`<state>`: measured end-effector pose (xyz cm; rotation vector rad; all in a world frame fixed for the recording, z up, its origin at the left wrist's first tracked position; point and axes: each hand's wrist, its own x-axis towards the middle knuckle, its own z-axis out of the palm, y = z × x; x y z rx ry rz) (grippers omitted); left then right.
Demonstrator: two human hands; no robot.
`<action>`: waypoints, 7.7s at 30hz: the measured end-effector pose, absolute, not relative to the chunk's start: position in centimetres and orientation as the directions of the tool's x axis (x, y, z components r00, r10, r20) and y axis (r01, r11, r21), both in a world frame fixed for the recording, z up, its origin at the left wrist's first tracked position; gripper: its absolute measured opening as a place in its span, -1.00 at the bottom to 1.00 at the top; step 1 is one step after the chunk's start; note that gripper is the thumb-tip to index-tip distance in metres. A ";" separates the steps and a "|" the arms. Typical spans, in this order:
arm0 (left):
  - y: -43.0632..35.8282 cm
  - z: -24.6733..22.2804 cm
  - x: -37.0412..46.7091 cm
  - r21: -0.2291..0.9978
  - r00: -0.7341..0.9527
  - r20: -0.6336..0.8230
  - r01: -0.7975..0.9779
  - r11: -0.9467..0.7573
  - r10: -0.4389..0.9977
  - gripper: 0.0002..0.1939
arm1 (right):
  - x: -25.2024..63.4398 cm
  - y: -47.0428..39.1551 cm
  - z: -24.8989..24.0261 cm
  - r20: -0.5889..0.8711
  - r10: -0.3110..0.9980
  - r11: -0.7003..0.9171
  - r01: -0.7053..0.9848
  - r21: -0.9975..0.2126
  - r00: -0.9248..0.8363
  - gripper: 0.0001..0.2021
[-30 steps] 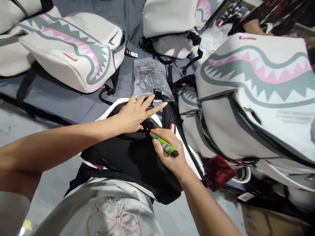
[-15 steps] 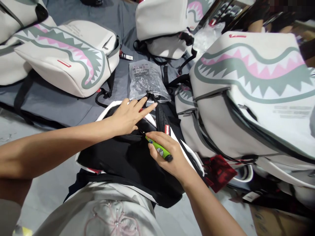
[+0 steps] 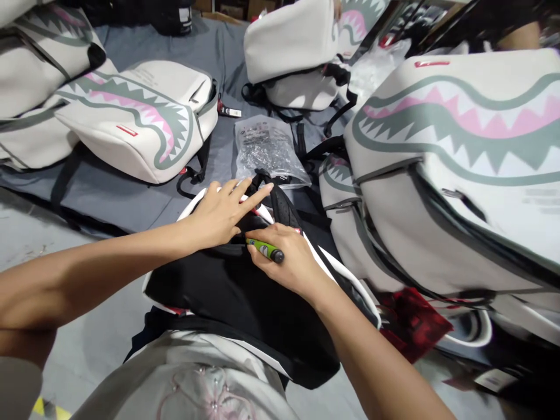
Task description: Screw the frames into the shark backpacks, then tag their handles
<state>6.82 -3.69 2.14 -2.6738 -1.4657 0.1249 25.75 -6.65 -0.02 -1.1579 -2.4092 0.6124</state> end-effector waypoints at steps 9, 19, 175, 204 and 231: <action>-3.6 2.3 5.5 -0.085 0.438 -0.124 0.890 -0.449 0.891 0.21 | 25.2 -7.8 -1.5 0.238 0.824 0.558 0.667 -0.493 -0.514 -0.85; -3.8 1.6 5.2 -0.075 0.453 -0.091 0.885 -0.460 0.887 0.15 | 25.1 -7.8 -2.0 0.275 0.813 0.575 0.638 -0.513 -0.513 -0.84; -4.2 2.1 -2.8 0.174 0.400 -0.356 0.916 -0.360 0.845 0.05 | 15.8 -8.5 -2.0 0.145 0.862 0.401 0.479 -0.781 -0.486 -0.73; -4.1 2.2 -2.4 0.097 0.341 -0.396 0.939 -0.331 0.852 0.06 | 15.8 -8.2 -2.1 0.093 0.855 0.363 0.462 -0.809 -0.510 -0.69; -4.2 0.7 -3.6 0.139 0.419 -0.258 0.908 -0.396 0.870 -0.01 | 15.4 -8.0 -1.5 0.023 0.865 0.280 0.444 -0.851 -0.502 -0.70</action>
